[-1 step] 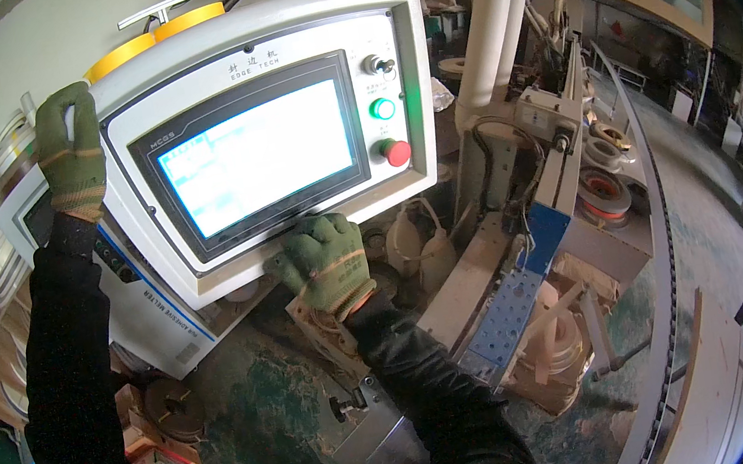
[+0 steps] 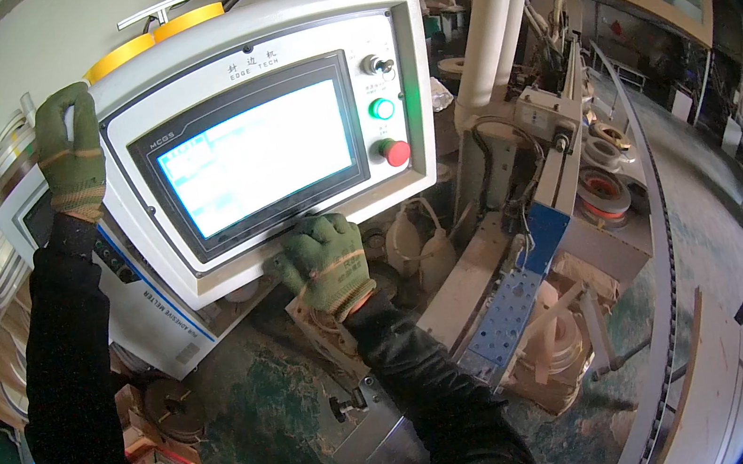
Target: The person operates a touchscreen control panel to configure an edge banding machine, then repeatedly picks up wooden boards and inserts them into the machine for processing. The person handles multiple boards one at a time, feeding them through the machine and stacking the processed pieces.
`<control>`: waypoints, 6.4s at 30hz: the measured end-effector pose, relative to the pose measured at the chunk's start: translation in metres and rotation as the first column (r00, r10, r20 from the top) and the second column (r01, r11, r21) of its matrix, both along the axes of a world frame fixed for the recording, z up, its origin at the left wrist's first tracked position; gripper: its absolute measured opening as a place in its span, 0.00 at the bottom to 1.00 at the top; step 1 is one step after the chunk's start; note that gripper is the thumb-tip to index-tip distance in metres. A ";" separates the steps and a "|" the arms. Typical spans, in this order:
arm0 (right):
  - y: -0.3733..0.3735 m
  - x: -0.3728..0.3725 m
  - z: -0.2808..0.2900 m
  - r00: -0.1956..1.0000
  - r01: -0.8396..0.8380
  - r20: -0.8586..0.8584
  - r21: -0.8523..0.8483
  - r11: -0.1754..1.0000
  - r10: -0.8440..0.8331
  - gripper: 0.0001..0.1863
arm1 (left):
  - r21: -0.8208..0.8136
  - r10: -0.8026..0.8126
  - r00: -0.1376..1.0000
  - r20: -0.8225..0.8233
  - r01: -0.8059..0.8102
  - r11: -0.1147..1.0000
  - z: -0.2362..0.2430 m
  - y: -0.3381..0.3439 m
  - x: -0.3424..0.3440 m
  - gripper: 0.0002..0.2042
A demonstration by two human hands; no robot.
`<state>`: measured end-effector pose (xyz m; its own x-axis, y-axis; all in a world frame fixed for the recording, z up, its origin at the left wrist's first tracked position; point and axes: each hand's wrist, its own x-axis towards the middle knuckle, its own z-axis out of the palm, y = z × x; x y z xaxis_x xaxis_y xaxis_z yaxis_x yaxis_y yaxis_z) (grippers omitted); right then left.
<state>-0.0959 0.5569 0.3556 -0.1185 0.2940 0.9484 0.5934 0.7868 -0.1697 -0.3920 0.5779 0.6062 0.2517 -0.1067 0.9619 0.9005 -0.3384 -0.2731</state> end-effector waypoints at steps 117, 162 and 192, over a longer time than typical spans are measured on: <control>-0.001 -0.046 0.093 0.985 -0.166 -0.058 -0.019 0.986 0.165 0.24 | -0.006 -0.074 0.997 0.019 0.074 0.997 -0.003 -0.012 0.012 0.09; -0.020 -0.052 0.036 0.980 -0.199 -0.044 -0.136 0.970 0.195 0.27 | 0.043 0.033 0.998 -0.048 -0.031 0.999 0.000 -0.011 0.008 0.09; -0.032 -0.042 0.007 0.989 -0.112 0.089 -0.058 0.992 0.117 0.12 | -0.070 -0.099 0.988 0.123 0.108 0.992 -0.003 -0.007 0.010 0.08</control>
